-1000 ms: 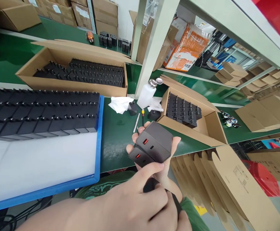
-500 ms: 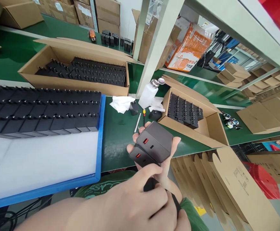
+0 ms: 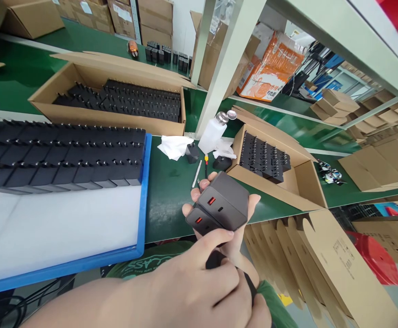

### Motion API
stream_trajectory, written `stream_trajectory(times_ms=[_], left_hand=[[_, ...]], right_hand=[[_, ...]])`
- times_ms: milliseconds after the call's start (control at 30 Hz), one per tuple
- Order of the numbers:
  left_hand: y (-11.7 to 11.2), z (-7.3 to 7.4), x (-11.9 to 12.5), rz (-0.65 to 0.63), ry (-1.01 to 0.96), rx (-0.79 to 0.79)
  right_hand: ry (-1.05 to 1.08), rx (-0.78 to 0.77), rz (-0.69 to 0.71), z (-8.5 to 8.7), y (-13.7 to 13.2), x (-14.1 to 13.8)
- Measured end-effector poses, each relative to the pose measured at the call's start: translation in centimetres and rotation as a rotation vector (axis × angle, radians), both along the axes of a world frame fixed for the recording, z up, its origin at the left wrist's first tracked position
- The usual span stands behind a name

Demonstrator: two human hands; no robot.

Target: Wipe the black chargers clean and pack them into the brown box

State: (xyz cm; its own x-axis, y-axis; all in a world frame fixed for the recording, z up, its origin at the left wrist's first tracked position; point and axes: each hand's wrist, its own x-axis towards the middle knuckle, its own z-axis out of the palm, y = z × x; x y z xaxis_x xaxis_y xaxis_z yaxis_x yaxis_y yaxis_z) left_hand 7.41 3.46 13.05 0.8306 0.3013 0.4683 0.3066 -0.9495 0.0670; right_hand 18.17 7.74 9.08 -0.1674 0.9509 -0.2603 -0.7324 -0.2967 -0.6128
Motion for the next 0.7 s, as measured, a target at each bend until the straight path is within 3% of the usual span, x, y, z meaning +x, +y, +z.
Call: stream_trajectory(times_ms=[367,700], left_hand=[[0.3,0.6,0.0,0.016,-0.031,0.023],[0.5,0.7,-0.1,0.033,0.011,-0.007]], right_hand=[[0.011,-0.007,-0.018,0.4,0.1,-0.5],[0.056,0.047,0.058,-0.6,0.3,0.0]])
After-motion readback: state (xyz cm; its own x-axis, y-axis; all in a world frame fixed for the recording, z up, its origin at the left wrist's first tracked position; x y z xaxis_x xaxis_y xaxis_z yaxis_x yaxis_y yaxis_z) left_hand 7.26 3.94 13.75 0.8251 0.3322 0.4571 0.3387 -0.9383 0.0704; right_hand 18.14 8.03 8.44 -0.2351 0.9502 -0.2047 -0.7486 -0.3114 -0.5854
